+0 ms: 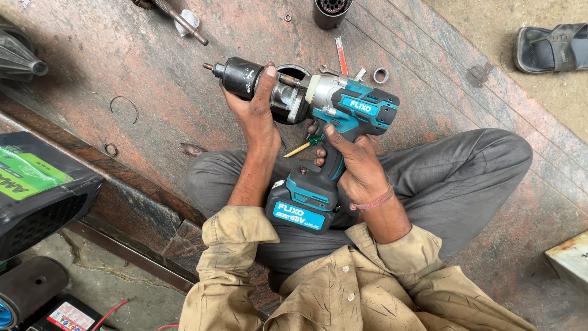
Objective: The person sits on the ground repairing a starter motor. They use a cordless impact wrench to loosen parts on the starter, remove a solenoid and other components by hand, and use a wrench to work on bolts on the starter body, handling small parts and fasteners throughout.
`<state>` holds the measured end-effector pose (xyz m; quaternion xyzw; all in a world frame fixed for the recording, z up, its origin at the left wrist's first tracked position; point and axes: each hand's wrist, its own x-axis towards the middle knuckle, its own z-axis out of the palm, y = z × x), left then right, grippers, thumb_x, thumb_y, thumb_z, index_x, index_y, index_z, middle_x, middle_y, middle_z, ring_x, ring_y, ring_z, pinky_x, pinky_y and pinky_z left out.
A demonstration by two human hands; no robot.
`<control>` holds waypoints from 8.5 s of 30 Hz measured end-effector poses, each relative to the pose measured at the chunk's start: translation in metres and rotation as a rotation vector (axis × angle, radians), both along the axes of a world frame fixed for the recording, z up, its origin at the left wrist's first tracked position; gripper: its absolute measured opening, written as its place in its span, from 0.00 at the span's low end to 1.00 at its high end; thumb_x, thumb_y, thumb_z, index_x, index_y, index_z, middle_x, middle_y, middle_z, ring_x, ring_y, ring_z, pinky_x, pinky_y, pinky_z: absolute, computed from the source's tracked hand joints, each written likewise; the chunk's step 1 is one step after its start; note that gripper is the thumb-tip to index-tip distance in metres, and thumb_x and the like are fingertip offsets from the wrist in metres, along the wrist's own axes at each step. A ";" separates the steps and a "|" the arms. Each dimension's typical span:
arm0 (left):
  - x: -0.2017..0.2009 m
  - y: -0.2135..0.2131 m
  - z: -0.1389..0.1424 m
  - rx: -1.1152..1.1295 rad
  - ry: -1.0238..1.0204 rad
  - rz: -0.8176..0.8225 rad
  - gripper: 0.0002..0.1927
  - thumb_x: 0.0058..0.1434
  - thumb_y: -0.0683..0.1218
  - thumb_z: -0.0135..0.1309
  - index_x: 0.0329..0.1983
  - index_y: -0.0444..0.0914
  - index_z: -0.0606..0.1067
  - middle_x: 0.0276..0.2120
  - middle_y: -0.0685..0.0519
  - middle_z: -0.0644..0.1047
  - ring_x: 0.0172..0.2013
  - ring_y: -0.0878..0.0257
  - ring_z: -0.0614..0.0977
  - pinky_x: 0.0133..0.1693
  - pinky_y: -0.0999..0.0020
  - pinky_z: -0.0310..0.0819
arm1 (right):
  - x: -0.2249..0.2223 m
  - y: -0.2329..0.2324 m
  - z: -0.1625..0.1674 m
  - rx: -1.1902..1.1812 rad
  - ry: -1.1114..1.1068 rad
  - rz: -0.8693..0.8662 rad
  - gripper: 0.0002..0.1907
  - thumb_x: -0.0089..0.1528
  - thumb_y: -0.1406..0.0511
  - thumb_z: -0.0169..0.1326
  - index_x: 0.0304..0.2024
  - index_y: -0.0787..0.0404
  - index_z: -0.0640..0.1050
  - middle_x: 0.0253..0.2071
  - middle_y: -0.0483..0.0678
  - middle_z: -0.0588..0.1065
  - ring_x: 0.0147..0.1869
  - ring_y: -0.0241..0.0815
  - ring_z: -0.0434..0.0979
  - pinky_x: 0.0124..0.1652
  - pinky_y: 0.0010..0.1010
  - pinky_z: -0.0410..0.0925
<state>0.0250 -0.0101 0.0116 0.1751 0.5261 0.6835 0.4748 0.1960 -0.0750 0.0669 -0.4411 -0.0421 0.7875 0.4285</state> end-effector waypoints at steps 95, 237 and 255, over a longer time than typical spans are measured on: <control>0.002 0.000 -0.010 -0.016 0.016 -0.023 0.33 0.57 0.43 0.70 0.59 0.39 0.64 0.45 0.54 0.70 0.47 0.63 0.75 0.56 0.61 0.72 | 0.013 0.009 -0.006 0.013 0.092 0.020 0.15 0.67 0.64 0.58 0.55 0.63 0.74 0.45 0.53 0.77 0.35 0.37 0.72 0.33 0.29 0.69; -0.011 0.012 -0.010 -0.027 -0.074 0.043 0.30 0.53 0.39 0.66 0.55 0.38 0.65 0.41 0.51 0.74 0.42 0.59 0.81 0.49 0.60 0.79 | 0.192 0.068 -0.139 0.634 -0.768 -0.054 0.19 0.62 0.67 0.70 0.54 0.59 0.81 0.49 0.41 0.79 0.54 0.33 0.77 0.56 0.26 0.70; -0.004 0.042 -0.013 0.115 0.048 0.067 0.33 0.50 0.44 0.71 0.55 0.37 0.67 0.40 0.53 0.74 0.39 0.62 0.78 0.46 0.62 0.76 | 0.150 0.060 -0.118 0.516 -1.347 -0.193 0.47 0.46 0.69 0.74 0.64 0.68 0.66 0.61 0.58 0.72 0.66 0.56 0.71 0.64 0.40 0.63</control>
